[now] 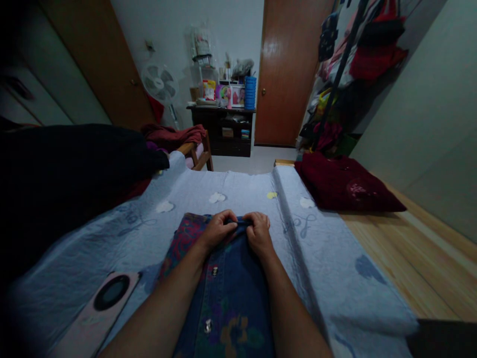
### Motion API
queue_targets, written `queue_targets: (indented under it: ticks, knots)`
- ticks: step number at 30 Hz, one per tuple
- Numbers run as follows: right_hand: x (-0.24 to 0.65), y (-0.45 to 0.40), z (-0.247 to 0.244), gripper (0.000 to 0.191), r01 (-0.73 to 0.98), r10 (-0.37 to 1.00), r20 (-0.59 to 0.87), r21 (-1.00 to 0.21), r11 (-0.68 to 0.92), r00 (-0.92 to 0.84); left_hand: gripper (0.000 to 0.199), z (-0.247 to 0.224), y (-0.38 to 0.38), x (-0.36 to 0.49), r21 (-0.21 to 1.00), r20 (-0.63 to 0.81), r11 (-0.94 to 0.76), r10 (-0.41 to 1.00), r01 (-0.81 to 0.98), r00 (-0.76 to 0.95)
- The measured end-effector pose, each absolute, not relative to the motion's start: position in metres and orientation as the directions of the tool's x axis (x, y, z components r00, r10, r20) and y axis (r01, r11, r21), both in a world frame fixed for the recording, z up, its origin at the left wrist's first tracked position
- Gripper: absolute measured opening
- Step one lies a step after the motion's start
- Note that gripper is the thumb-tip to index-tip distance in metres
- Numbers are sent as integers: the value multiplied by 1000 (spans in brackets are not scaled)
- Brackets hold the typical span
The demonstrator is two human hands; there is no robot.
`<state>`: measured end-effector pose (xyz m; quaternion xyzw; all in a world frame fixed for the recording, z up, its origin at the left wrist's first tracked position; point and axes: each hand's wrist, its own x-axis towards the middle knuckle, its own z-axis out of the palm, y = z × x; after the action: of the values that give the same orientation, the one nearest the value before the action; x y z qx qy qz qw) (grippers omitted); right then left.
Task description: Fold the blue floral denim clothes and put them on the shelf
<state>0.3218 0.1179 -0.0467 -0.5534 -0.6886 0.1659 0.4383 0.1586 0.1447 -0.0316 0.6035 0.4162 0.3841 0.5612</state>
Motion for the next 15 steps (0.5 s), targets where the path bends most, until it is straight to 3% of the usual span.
queue_targets:
  ticks: [3, 6, 10, 15]
  knots:
    - [323, 118, -48, 42, 575, 885, 458, -747, 333, 82, 13, -33, 146, 159, 994, 7, -42, 943, 97, 331]
    - [323, 117, -49, 36, 570, 883, 451, -763, 304, 132, 9, -31, 147, 159, 937, 179, -245, 949, 251, 259]
    - [322, 117, -49, 23, 596, 888, 435, -757, 269, 152, 11, -25, 142, 162, 714, 413, -474, 879, 515, 236]
    - [320, 116, -48, 20, 604, 891, 425, -756, 252, 161, 19, -20, 134, 167, 523, 476, -598, 796, 607, 374]
